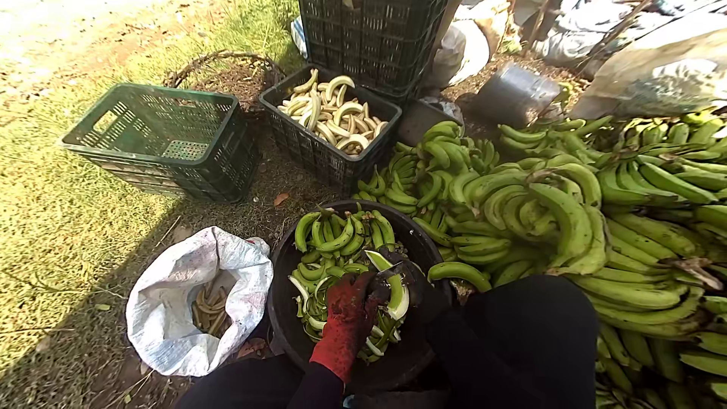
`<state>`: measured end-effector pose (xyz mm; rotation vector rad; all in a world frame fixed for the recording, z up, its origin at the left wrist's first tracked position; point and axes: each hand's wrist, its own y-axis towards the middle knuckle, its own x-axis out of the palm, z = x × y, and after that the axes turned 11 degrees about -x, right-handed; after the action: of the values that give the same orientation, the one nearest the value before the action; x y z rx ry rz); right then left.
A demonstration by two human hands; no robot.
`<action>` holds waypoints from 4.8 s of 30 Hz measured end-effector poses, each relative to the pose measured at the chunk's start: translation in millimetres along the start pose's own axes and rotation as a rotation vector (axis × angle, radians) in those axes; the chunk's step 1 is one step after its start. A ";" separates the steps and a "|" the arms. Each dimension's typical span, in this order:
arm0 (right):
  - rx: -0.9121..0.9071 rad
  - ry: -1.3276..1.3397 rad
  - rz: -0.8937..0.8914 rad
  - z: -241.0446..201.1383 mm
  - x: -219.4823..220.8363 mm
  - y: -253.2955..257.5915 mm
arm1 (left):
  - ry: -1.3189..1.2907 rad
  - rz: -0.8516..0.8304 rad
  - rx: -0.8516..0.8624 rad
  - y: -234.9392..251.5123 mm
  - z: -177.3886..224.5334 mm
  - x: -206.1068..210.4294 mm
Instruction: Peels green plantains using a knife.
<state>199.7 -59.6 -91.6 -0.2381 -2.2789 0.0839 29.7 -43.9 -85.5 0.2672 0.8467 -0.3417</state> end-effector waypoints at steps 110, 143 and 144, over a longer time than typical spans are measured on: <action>-0.331 -0.071 0.666 4.7 1.2 -13.2 | -0.047 -0.283 -0.280 -2.2 -27.0 3.8; -0.369 -0.816 0.422 -7.7 -6.3 8.8 | -0.200 -0.380 -0.323 -10.5 4.4 -15.3; -0.319 -0.668 0.386 -0.9 -3.8 6.3 | -0.147 -0.338 -0.333 -5.6 1.5 -13.9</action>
<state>203.7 -54.2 -94.7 -0.9358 -2.8696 -0.0058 20.0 -47.0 -74.5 -0.2126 0.7888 -0.5210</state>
